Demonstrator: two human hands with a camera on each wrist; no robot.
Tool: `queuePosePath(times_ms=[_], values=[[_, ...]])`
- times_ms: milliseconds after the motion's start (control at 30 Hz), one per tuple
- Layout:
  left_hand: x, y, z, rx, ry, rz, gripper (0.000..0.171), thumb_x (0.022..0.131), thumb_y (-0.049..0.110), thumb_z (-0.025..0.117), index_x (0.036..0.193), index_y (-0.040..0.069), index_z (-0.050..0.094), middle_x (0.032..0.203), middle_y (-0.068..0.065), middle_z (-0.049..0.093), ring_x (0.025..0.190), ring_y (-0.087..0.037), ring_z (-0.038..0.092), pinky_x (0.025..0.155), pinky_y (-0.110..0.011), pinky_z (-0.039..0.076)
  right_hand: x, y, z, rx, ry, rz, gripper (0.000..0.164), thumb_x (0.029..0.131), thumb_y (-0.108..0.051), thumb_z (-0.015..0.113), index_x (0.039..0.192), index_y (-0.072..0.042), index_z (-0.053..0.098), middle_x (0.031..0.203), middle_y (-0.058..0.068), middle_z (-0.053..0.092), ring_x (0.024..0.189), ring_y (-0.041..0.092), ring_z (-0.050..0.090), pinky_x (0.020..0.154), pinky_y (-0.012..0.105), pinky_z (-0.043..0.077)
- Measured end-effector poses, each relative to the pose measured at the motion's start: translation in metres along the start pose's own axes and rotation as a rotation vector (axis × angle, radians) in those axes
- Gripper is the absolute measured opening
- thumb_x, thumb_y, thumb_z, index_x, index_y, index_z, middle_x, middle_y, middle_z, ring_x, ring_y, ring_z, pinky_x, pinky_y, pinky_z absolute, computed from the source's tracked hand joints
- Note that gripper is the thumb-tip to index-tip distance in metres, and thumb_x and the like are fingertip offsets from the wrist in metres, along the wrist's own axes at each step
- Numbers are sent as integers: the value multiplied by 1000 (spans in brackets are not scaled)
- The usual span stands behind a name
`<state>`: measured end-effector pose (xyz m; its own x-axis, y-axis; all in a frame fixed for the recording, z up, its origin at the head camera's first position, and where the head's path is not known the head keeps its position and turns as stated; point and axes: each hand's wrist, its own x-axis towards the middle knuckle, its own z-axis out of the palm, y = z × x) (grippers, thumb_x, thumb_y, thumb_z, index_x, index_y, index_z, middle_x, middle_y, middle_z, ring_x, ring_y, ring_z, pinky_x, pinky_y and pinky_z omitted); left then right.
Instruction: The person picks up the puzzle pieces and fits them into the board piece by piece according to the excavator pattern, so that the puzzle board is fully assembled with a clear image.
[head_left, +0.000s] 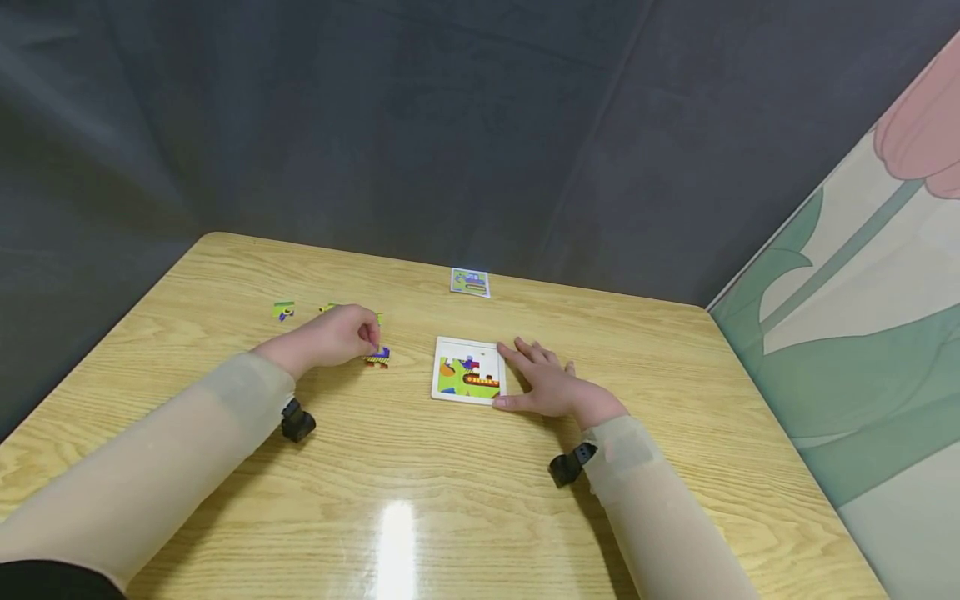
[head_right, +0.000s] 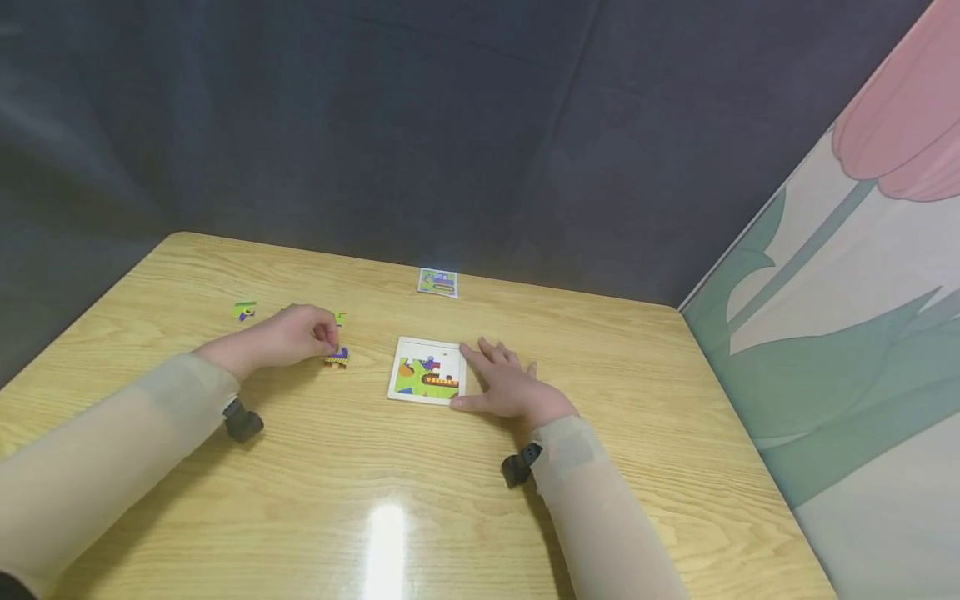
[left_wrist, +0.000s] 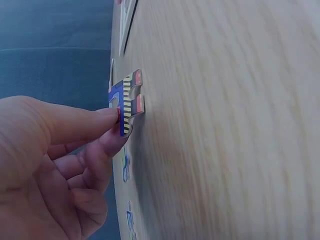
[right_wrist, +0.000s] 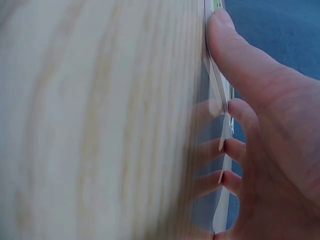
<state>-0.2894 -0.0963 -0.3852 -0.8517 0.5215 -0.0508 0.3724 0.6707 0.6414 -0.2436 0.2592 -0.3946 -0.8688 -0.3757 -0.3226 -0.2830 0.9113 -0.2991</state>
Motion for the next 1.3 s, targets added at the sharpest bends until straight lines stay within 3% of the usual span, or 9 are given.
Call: queuePosePath(times_ms=[200, 433, 667, 933, 1300], values=[[5, 9, 1, -13, 8, 5, 8, 91, 3, 67, 84, 4, 64, 84, -6, 62, 77, -22, 53, 73, -38, 44, -2, -3, -1, 9, -4, 3, 97, 85, -67, 61, 159, -31, 10, 165, 6, 0, 147, 39, -2, 103, 76, 5], [18, 32, 6, -93, 51, -10, 6, 92, 3, 65, 86, 3, 65, 84, -7, 62, 76, -21, 53, 69, -35, 44, -2, -3, -1, 8, 3, 10, 97, 85, -67, 61, 160, -30, 11, 165, 6, 1, 147, 40, 0, 103, 76, 6], [37, 54, 25, -169, 47, 13, 7, 92, 1, 64, 85, 3, 65, 83, -7, 60, 75, -19, 52, 67, -31, 45, -4, -3, 0, 1, 2, 19, 99, 83, -69, 62, 159, -30, 12, 165, 6, 2, 147, 40, 1, 102, 76, 7], [56, 78, 47, -179, 18, 28, 6, 93, 3, 64, 86, 4, 65, 86, -6, 60, 80, -19, 54, 73, -30, 45, 1, -2, 0, -16, 5, 31, 99, 82, -72, 59, 159, -31, 12, 165, 6, 3, 147, 40, 2, 102, 76, 8], [73, 93, 72, -229, -16, -32, 8, 95, 6, 63, 87, 5, 63, 86, -8, 58, 63, -15, 52, 53, -26, 43, 2, -3, 0, -6, 12, 2, 97, 83, -70, 60, 159, -30, 14, 165, 7, 4, 147, 40, 2, 101, 78, 8]])
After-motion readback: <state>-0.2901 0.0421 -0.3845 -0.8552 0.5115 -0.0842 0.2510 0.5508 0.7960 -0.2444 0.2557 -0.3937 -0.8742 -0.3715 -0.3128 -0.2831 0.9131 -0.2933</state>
